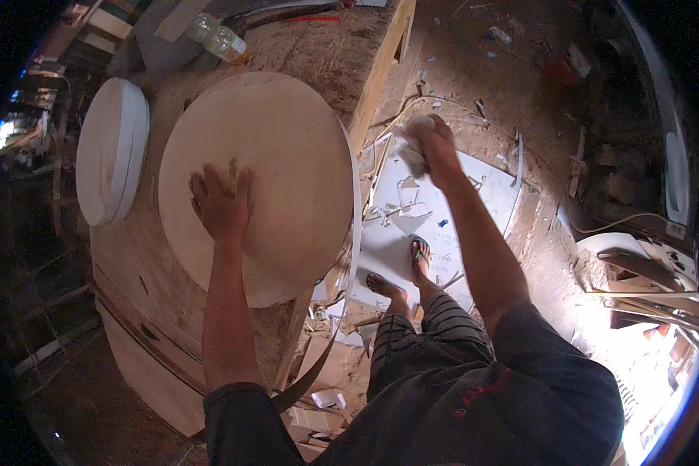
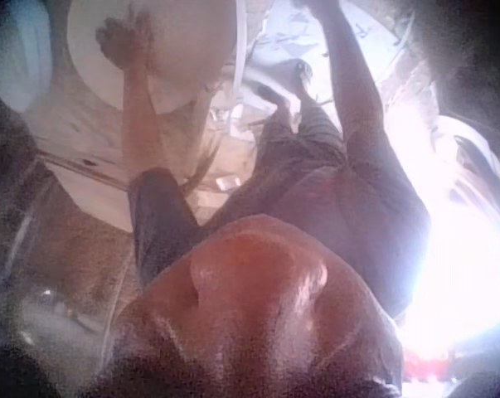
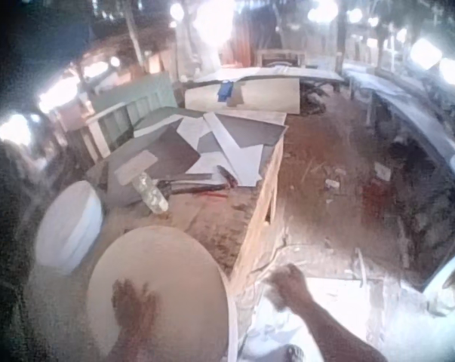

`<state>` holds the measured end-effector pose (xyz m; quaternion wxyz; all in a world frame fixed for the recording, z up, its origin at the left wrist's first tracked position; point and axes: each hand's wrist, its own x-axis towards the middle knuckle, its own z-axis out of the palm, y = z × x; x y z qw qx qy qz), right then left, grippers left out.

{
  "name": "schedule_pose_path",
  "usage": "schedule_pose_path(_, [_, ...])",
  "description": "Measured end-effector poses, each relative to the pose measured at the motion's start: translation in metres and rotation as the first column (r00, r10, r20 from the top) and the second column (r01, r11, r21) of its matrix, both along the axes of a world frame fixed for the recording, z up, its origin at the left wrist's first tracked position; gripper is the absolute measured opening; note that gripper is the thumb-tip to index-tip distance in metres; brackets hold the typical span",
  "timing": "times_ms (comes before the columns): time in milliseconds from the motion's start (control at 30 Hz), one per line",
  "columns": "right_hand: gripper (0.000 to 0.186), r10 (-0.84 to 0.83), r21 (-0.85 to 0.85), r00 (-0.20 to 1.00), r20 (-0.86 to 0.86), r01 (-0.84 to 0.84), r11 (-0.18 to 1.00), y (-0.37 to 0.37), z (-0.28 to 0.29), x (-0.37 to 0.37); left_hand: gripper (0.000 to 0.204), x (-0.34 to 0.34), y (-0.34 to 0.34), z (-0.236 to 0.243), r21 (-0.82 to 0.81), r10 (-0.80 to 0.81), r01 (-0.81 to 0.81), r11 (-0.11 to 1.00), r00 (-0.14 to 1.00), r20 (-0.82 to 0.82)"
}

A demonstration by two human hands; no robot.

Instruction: The person applies a strip of edge banding to the perimeter of a round wooden board. They position the strip, press it along the edge, and smooth it down by hand to adhere it to the surface.

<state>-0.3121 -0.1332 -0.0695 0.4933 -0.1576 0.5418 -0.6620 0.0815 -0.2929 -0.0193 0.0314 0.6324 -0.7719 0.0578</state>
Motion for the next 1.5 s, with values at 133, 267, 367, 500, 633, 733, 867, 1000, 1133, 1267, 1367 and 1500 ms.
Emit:
schedule_pose_path(133, [0.033, -0.185, -0.043, 0.981, -0.049, 0.183, 0.982, -0.088, 0.021, 0.042, 0.096, 0.005, 0.002, -0.002, -0.056, 0.001, -0.001, 0.998, 1.000, 0.015])
schedule_pose_path(267, [0.058, 0.168, 0.282, 0.806, -0.568, -0.002, 0.959, -0.110, 0.024, 0.063, 0.096, 0.005, 0.003, 0.000, -0.031, -0.058, 0.056, 0.998, 0.996, -0.067])
schedule_pose_path(367, [0.061, 0.153, 0.296, 0.856, -0.494, 0.000, 0.955, -0.115, -0.002, 0.074, 0.095, 0.007, 0.004, -0.004, -0.056, -0.054, 0.052, 0.997, 0.998, -0.033])
schedule_pose_path(500, [0.056, 0.080, 0.268, 0.797, -0.599, 0.106, 0.958, -0.093, 0.000, 0.095, 0.093, 0.007, 0.008, 0.000, -0.070, -0.054, 0.054, 0.996, 0.999, -0.004])
schedule_pose_path(633, [0.035, 0.088, 0.211, 0.753, -0.652, 0.069, 0.975, -0.059, -0.007, 0.099, 0.095, 0.001, 0.004, -0.005, -0.095, -0.078, 0.077, 0.992, 0.997, -0.007])
schedule_pose_path(733, [0.031, 0.170, 0.203, 0.296, -0.940, 0.085, 0.975, -0.022, 0.000, 0.116, 0.096, 0.001, 0.006, -0.008, -0.151, -0.094, 0.091, 0.984, 0.996, -0.011])
schedule_pose_path(867, [0.026, 0.091, 0.169, 0.677, -0.731, 0.051, 0.984, 0.023, -0.040, 0.146, 0.085, 0.000, -0.002, -0.012, -0.197, -0.101, 0.116, 0.973, 0.991, 0.087])
schedule_pose_path(1000, [0.034, -0.032, 0.241, 0.998, -0.052, 0.044, 0.969, 0.042, -0.003, 0.150, 0.068, 0.014, -0.004, -0.021, -0.209, -0.104, 0.163, 0.964, 0.958, 0.267])
schedule_pose_path(1133, [0.044, -0.278, 0.229, 0.896, 0.345, 0.207, 0.951, 0.080, 0.010, 0.095, 0.082, 0.013, -0.007, -0.023, -0.162, -0.111, 0.152, 0.975, 0.965, 0.238])
schedule_pose_path(1267, [0.045, -0.150, 0.359, 0.964, 0.220, 0.063, 0.931, 0.117, 0.012, 0.059, 0.102, 0.016, -0.010, -0.022, -0.097, -0.101, 0.120, 0.988, 0.977, 0.186])
schedule_pose_path(1367, [0.043, -0.176, 0.368, 0.924, 0.339, 0.041, 0.929, 0.146, -0.009, 0.034, 0.102, 0.009, -0.005, -0.014, -0.060, -0.092, 0.100, 0.993, 0.989, 0.118])
schedule_pose_path(1500, [0.031, -0.136, 0.185, 0.776, 0.615, 0.026, 0.982, 0.161, -0.004, 0.024, 0.101, 0.013, -0.007, -0.008, -0.024, -0.058, 0.057, 0.998, 0.998, -0.013])
